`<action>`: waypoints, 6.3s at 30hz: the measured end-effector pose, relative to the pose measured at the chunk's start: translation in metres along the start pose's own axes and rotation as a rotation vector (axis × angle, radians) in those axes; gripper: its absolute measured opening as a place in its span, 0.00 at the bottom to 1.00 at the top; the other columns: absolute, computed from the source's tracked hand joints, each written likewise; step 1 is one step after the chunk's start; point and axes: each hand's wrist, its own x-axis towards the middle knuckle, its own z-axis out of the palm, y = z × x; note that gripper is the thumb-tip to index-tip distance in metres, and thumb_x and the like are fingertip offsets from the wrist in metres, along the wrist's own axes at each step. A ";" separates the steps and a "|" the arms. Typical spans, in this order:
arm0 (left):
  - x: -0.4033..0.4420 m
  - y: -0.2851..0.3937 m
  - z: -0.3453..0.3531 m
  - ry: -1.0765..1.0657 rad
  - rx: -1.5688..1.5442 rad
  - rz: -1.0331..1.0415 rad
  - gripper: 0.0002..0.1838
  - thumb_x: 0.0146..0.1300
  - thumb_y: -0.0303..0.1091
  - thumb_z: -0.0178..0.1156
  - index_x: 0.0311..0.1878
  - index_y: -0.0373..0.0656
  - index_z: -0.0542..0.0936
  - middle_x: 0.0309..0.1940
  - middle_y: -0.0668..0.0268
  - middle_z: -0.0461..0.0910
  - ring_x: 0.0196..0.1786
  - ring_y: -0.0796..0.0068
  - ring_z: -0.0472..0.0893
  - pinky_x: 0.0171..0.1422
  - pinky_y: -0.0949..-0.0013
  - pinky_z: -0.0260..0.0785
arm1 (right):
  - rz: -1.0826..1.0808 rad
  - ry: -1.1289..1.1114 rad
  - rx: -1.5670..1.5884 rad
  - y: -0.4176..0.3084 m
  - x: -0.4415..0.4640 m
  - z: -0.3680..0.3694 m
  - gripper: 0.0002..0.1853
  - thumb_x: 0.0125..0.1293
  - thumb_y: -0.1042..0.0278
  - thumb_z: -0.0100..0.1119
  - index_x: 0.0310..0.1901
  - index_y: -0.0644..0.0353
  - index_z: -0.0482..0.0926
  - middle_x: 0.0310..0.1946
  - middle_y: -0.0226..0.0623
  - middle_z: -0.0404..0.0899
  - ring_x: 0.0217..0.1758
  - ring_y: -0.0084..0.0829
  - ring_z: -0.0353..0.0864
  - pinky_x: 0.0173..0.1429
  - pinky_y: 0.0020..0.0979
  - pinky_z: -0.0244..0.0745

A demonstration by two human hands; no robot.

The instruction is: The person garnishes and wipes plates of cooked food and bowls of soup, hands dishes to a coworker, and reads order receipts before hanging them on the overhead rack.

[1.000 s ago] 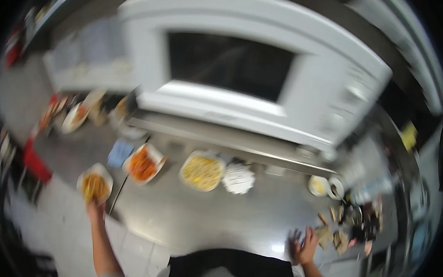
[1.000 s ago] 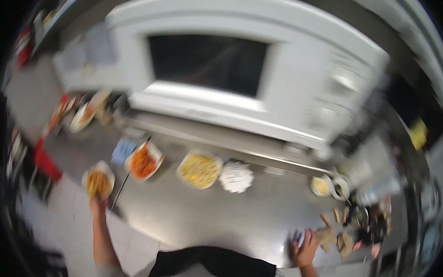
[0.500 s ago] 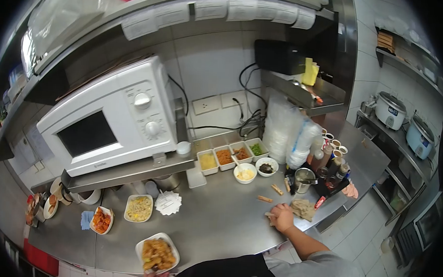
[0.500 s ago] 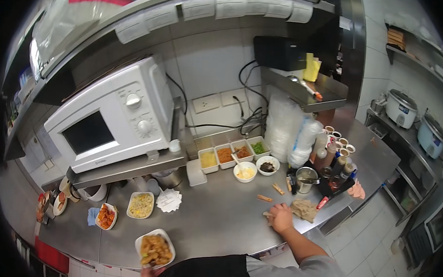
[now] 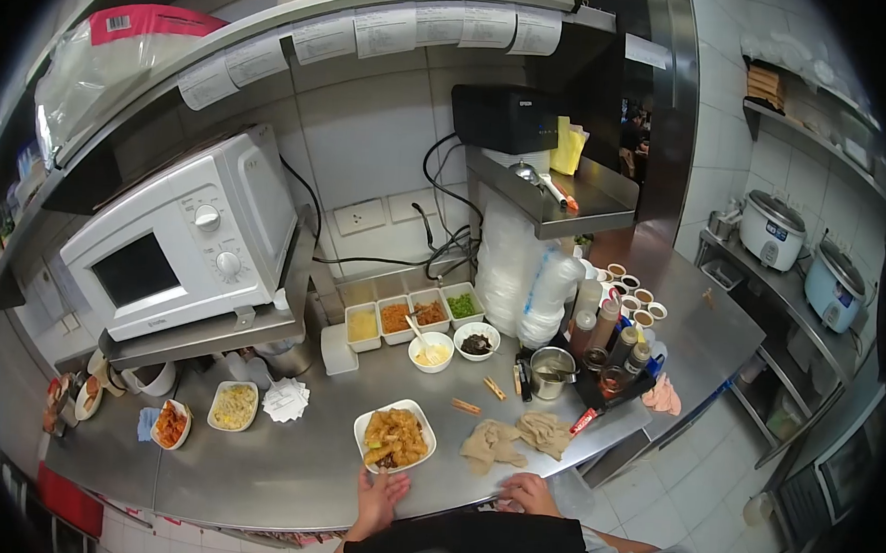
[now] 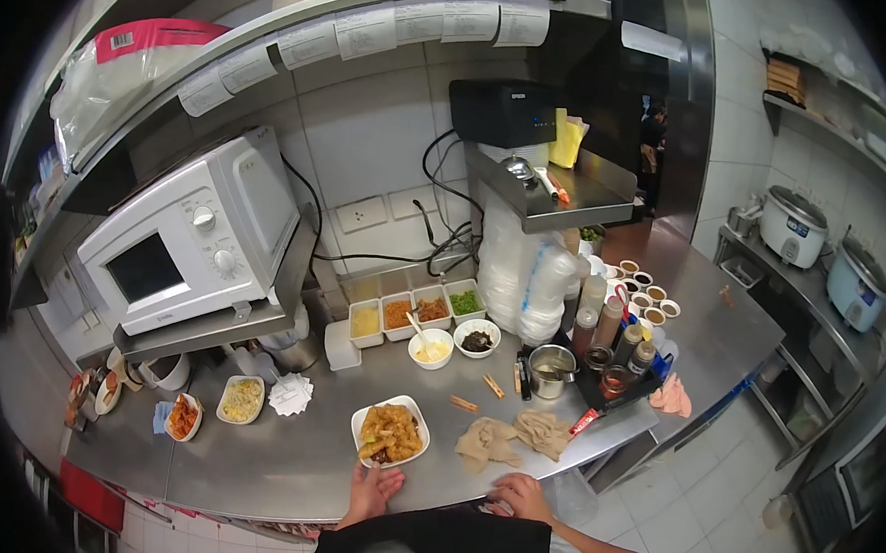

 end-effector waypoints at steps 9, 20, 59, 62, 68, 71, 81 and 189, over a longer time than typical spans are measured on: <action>0.008 -0.037 -0.060 0.113 0.636 0.473 0.09 0.66 0.32 0.53 0.31 0.36 0.74 0.22 0.64 0.77 0.26 0.80 0.76 0.34 0.75 0.70 | 0.090 0.076 -0.298 0.004 0.052 -0.001 0.16 0.49 0.68 0.64 0.44 0.52 0.79 0.44 0.36 0.73 0.48 0.42 0.71 0.51 0.40 0.66; -0.003 -0.006 -0.094 0.307 0.790 0.784 0.09 0.60 0.30 0.57 0.40 0.36 0.73 0.33 0.59 0.72 0.35 0.68 0.74 0.41 0.67 0.67 | 0.204 0.267 -0.401 0.038 0.095 0.030 0.06 0.50 0.75 0.55 0.32 0.58 0.74 0.29 0.44 0.71 0.33 0.49 0.72 0.39 0.45 0.69; -0.021 0.022 -0.122 0.531 1.780 0.860 0.27 0.57 0.45 0.57 0.60 0.47 0.68 0.63 0.55 0.62 0.67 0.52 0.57 0.67 0.49 0.48 | 0.992 0.509 0.919 -0.054 0.036 -0.251 0.25 0.55 0.78 0.45 0.58 0.71 0.65 0.46 0.45 0.77 0.43 0.36 0.82 0.42 0.33 0.84; -0.015 0.003 -0.102 0.649 1.820 0.835 0.27 0.60 0.51 0.53 0.60 0.48 0.69 0.64 0.57 0.60 0.69 0.53 0.55 0.68 0.49 0.46 | 1.045 0.625 0.785 -0.009 0.010 -0.311 0.25 0.55 0.78 0.44 0.57 0.71 0.64 0.45 0.46 0.76 0.43 0.36 0.81 0.42 0.34 0.83; -0.004 -0.057 -0.033 1.110 1.760 0.642 0.30 0.61 0.56 0.51 0.63 0.51 0.66 0.67 0.52 0.55 0.69 0.49 0.55 0.67 0.48 0.47 | 1.164 0.808 0.676 0.175 -0.070 -0.383 0.20 0.55 0.79 0.43 0.52 0.67 0.63 0.44 0.48 0.72 0.42 0.43 0.79 0.41 0.41 0.82; 0.003 -0.100 -0.004 1.320 1.499 0.519 0.36 0.61 0.59 0.50 0.67 0.49 0.60 0.66 0.40 0.50 0.68 0.42 0.53 0.67 0.46 0.48 | 1.170 0.879 0.648 0.291 -0.099 -0.393 0.23 0.57 0.80 0.42 0.56 0.67 0.57 0.46 0.52 0.70 0.40 0.43 0.80 0.38 0.36 0.84; 0.027 -0.187 0.141 1.533 1.026 0.223 0.38 0.63 0.55 0.50 0.70 0.45 0.52 0.62 0.37 0.56 0.64 0.40 0.58 0.63 0.45 0.55 | 1.109 1.062 0.798 0.585 -0.011 -0.392 0.23 0.61 0.79 0.41 0.58 0.64 0.51 0.48 0.52 0.68 0.42 0.42 0.79 0.38 0.37 0.84; -0.065 -0.169 0.338 0.773 1.477 0.633 0.32 0.45 0.26 0.68 0.57 0.45 0.71 0.62 0.52 0.59 0.65 0.50 0.60 0.66 0.55 0.56 | 0.379 0.256 -0.506 0.647 0.162 -0.512 0.17 0.57 0.80 0.47 0.47 0.60 0.78 0.44 0.46 0.78 0.49 0.41 0.77 0.53 0.34 0.72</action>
